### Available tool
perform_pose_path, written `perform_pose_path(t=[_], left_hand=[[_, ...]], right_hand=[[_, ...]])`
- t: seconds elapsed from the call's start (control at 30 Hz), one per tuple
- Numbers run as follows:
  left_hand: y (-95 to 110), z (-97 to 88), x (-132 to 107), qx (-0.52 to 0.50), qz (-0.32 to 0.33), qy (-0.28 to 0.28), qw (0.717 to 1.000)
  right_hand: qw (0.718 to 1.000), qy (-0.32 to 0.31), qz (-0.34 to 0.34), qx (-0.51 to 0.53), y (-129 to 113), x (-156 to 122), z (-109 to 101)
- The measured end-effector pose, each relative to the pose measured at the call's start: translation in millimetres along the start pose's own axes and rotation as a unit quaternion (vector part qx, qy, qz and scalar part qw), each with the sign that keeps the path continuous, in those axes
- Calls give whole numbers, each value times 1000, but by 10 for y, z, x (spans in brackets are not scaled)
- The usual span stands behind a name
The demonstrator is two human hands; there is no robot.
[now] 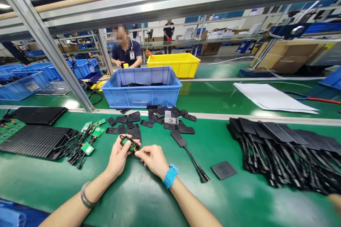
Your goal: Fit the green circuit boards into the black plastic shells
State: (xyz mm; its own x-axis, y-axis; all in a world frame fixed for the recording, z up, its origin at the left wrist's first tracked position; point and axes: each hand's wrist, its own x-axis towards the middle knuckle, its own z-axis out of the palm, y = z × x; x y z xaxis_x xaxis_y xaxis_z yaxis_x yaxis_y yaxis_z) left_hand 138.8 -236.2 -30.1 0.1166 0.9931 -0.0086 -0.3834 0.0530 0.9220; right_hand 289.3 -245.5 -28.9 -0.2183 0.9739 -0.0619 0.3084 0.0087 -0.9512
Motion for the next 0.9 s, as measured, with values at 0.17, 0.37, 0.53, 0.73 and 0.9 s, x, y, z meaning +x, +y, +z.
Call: perform_pose_path(t=[0.17,0.37,0.53,0.73,0.9], left_hand=[[-8,36,-18,22,5,8,1000],[51,-70,158,-60,-34,101,992],[84,-237,288,-74,-73,167,981],[20,-176,250,-56,-111,65,990],[0,-150,204,-27,-137,-6,990]], right_hand=[[997,43,5,-56,46,30,32],[974,25,-147,-173,26,81,-33],[888,25,-225,-401,67,104,-24],[877,76,-210,-425,210,158,-79],[887,145,-245,-364,259,195,-129]])
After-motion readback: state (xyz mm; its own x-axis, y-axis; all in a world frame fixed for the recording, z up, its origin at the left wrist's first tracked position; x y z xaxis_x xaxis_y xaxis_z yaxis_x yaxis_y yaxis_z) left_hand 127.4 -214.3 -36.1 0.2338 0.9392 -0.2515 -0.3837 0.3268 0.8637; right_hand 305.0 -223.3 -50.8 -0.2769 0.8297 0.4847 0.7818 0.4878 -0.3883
